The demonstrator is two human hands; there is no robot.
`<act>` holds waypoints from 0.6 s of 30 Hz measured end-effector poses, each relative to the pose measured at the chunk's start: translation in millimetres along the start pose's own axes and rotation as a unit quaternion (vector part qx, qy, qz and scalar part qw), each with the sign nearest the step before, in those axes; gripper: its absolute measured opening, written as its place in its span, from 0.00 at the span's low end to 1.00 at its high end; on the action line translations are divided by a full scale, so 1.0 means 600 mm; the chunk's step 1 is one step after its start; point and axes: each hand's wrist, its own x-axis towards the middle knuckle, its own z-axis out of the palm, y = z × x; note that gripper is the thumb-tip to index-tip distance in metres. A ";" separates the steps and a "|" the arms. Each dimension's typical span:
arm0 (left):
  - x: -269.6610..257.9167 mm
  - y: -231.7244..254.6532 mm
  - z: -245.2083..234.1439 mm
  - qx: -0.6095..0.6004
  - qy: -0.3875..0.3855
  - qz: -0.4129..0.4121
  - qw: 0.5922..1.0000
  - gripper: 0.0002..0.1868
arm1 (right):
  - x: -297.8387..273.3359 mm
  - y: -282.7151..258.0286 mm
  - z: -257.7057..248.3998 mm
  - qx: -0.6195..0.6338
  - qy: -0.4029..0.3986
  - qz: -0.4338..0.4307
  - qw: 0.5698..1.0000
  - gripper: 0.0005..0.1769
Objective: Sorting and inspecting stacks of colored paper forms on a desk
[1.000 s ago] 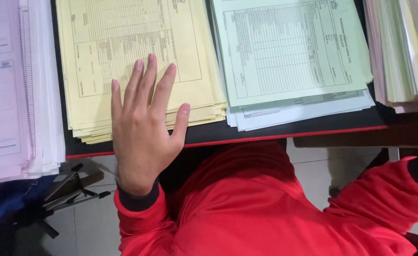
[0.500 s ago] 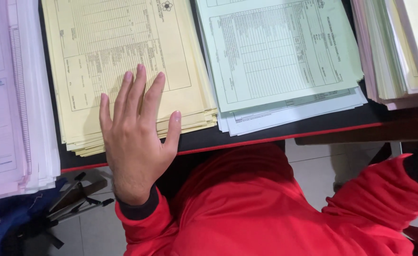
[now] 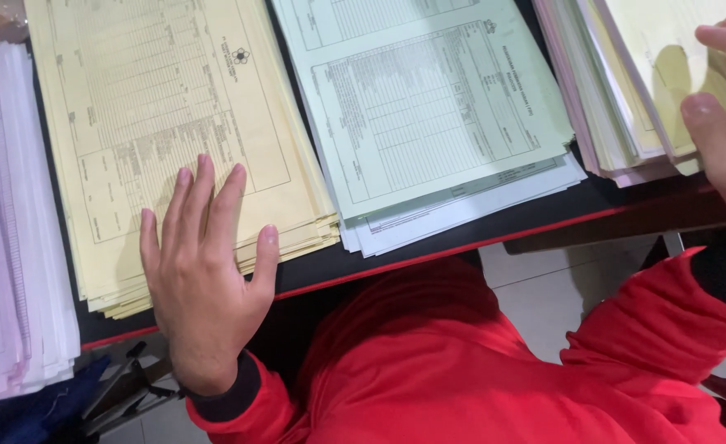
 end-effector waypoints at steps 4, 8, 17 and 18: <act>0.000 0.000 0.000 -0.005 0.004 0.009 1.000 0.30 | 0.008 -0.043 -0.016 0.011 0.017 0.048 0.999 0.30; 0.001 -0.001 0.004 0.009 0.000 0.013 1.000 0.30 | 0.007 -0.056 -0.034 -0.087 -0.012 0.100 0.991 0.30; -0.003 -0.005 0.011 0.022 0.018 0.023 0.999 0.30 | 0.000 -0.040 -0.029 -0.109 -0.021 0.106 0.988 0.31; -0.002 -0.005 0.011 0.016 0.014 0.021 1.000 0.30 | 0.000 -0.040 -0.030 -0.118 -0.025 0.103 0.987 0.31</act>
